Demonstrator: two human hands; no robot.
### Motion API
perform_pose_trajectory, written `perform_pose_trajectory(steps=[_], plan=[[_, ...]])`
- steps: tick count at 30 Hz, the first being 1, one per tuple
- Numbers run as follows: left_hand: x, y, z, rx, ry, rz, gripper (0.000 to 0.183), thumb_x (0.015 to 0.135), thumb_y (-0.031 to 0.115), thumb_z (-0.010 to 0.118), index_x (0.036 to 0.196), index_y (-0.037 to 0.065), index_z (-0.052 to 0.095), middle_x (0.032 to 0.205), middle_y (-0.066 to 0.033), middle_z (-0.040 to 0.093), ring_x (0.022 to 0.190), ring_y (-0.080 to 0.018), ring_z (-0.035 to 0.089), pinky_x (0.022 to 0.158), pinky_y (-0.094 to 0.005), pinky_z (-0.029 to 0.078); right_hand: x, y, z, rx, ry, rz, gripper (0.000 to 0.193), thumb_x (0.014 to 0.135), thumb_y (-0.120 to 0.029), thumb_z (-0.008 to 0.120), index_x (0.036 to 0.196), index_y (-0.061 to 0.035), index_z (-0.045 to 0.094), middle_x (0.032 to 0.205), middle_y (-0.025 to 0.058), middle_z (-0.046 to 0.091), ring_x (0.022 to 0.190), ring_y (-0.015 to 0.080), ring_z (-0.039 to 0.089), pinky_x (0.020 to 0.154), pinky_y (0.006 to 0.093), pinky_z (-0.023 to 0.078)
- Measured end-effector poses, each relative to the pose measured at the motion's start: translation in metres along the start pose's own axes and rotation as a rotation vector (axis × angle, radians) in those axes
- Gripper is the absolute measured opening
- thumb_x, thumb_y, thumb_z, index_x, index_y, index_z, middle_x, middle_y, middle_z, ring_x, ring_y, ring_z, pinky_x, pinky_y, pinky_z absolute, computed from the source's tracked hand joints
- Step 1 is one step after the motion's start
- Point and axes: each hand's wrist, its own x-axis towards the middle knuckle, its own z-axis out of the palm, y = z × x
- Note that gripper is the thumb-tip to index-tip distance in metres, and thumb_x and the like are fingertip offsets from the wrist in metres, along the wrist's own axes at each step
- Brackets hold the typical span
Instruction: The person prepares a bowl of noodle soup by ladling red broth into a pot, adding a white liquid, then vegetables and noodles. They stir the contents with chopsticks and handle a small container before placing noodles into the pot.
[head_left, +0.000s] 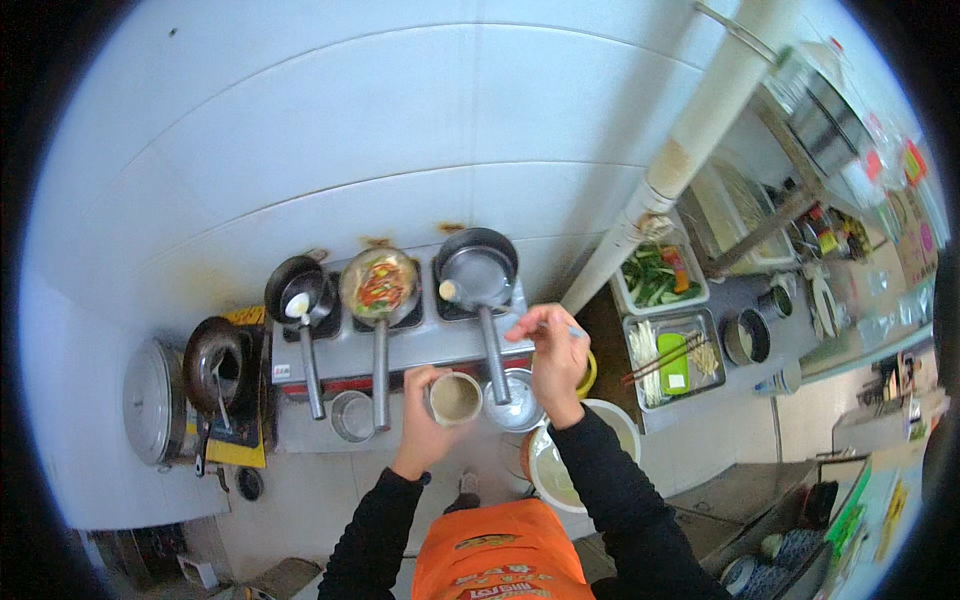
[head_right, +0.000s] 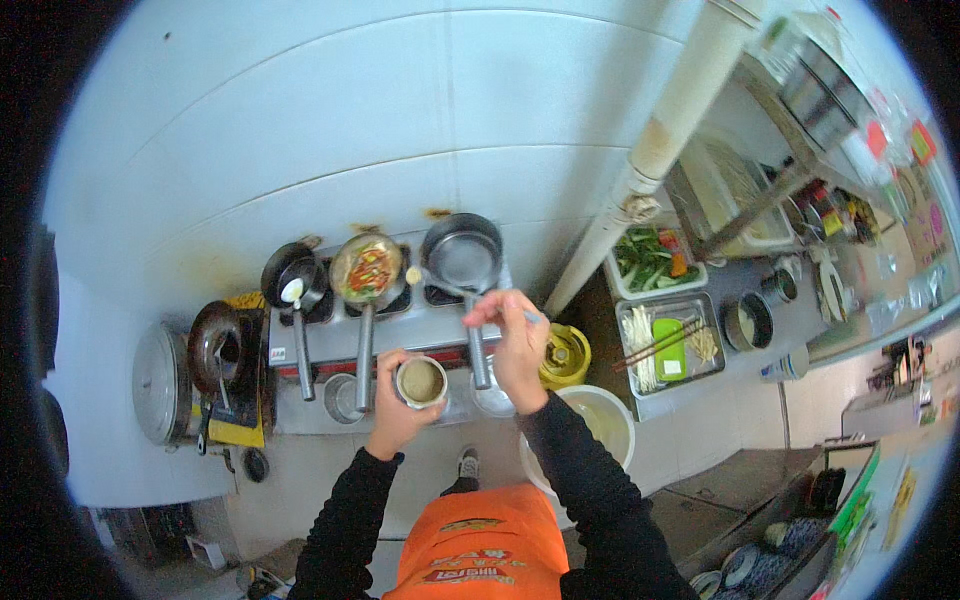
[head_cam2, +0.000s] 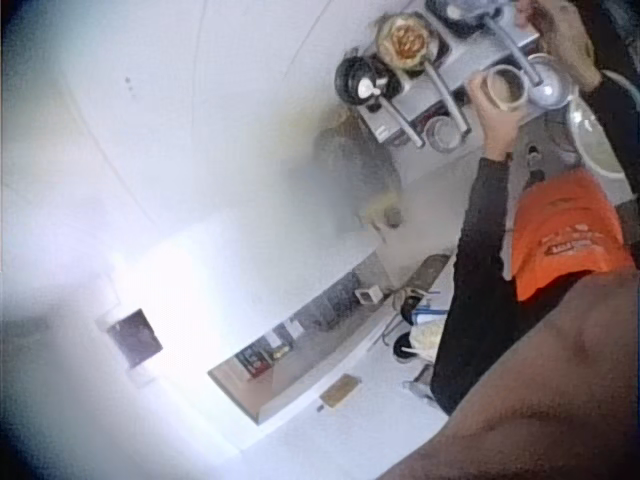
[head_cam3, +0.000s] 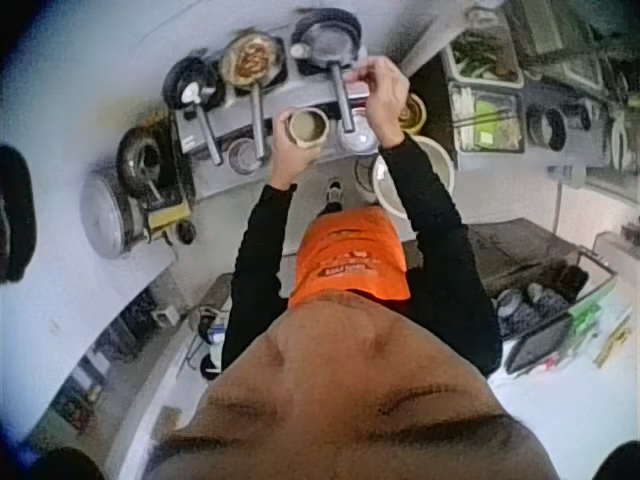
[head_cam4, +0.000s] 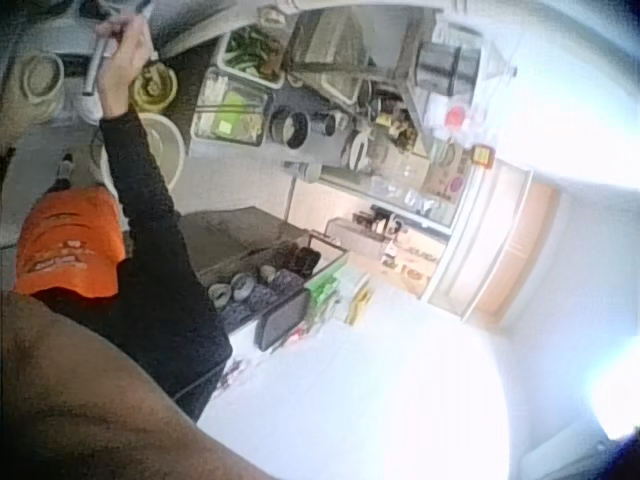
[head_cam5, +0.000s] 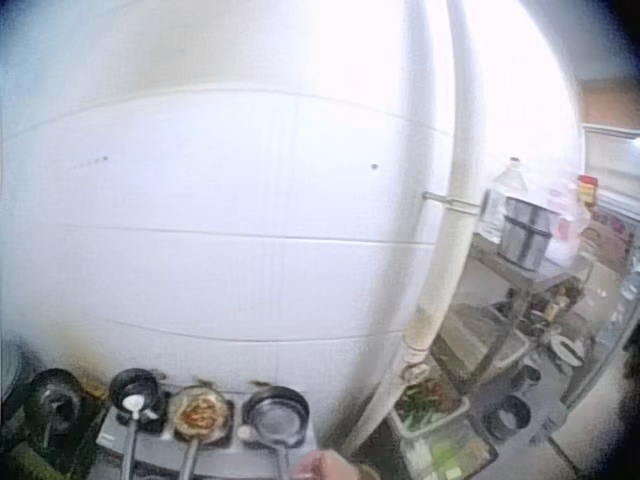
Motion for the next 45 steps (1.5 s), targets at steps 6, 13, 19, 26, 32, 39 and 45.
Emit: perform_pose_trajectory(steps=[6, 13, 19, 26, 32, 39, 45], plan=[[-0.042, -0.001, -0.037, -0.037, 0.046, -0.03, 0.078, 0.061, 0.006, 0.087, 0.126, 0.008, 0.044, 0.123, -0.0128, 0.049, 0.118, -0.0286, 0.053, 0.105, -0.041, 0.043, 0.054, 0.123, 0.1, -0.212, -0.222, 0.087, 0.039, 0.11, -0.029, 0.045, 0.099, 0.0011, 0.068, 0.083, 0.0075, 0.072, 0.077, 0.0125, 0.068, 0.072, 0.0279, 0.054], [-0.035, -0.006, -0.037, -0.019, 0.169, -0.066, 0.079, 0.065, 0.01, 0.088, 0.129, 0.007, 0.043, 0.122, -0.011, 0.052, 0.117, -0.0255, 0.055, 0.104, -0.0404, 0.045, 0.042, 0.145, 0.083, -0.418, -0.339, 0.136, 0.045, 0.111, -0.036, 0.041, 0.102, -0.001, 0.068, 0.084, 0.0077, 0.072, 0.075, 0.0155, 0.065, 0.072, 0.0317, 0.053], [0.016, 0.03, 0.059, -0.413, 0.147, -0.141, 0.078, 0.068, 0.018, 0.092, 0.128, 0.006, 0.045, 0.121, -0.0096, 0.054, 0.113, -0.0224, 0.057, 0.101, -0.0376, 0.046, -0.046, 0.044, -0.017, 0.204, 0.01, 0.555, 0.046, 0.111, -0.04, 0.039, 0.125, -0.001, 0.058, 0.125, 0.0176, 0.066, 0.113, 0.0235, 0.065, 0.101, 0.0371, 0.052], [0.051, 0.142, 0.229, -0.058, -0.432, 0.094, 0.091, 0.055, 0.046, 0.099, 0.12, 0.0, 0.054, 0.114, -0.0107, 0.058, 0.106, -0.0228, 0.06, 0.096, -0.0373, 0.049, -0.077, -0.081, -0.212, 0.152, 0.627, 0.12, 0.042, 0.113, -0.034, 0.036, 0.109, 0.0, 0.06, 0.107, 0.0176, 0.07, 0.096, 0.0231, 0.069, 0.089, 0.0366, 0.057], [0.043, 0.235, 0.395, 0.031, -0.862, 0.529, 0.086, 0.068, 0.043, 0.091, 0.13, -0.002, 0.053, 0.127, -0.0236, 0.051, 0.121, -0.0432, 0.052, 0.104, -0.0488, 0.043, -0.099, -0.137, -0.361, -0.098, 0.849, -0.092, 0.038, 0.112, -0.031, 0.041, 0.106, 0.0003, 0.061, 0.099, 0.0166, 0.07, 0.091, 0.0208, 0.068, 0.085, 0.0342, 0.056], [0.036, 0.292, 0.503, 0.12, -1.078, 0.632, 0.053, 0.085, 0.016, 0.075, 0.131, 0.002, 0.053, 0.138, -0.0252, 0.039, 0.127, -0.0462, 0.04, 0.107, -0.0522, 0.035, -0.095, -0.197, -0.469, 0.007, 0.918, -0.141, 0.041, 0.112, -0.034, 0.04, 0.107, 0.0003, 0.062, 0.101, 0.0156, 0.071, 0.094, 0.0193, 0.066, 0.088, 0.0337, 0.053], [0.184, 0.319, 0.568, 0.224, -0.359, 0.82, 0.062, 0.085, 0.015, 0.077, 0.135, -0.005, 0.047, 0.132, -0.0243, 0.05, 0.125, -0.0398, 0.049, 0.108, -0.0456, 0.04, -0.1, -0.244, -0.573, -0.19, 0.812, -0.37, 0.04, 0.112, -0.034, 0.039, 0.113, 0.0004, 0.059, 0.118, 0.0215, 0.068, 0.12, 0.033, 0.063, 0.109, 0.0489, 0.046]])
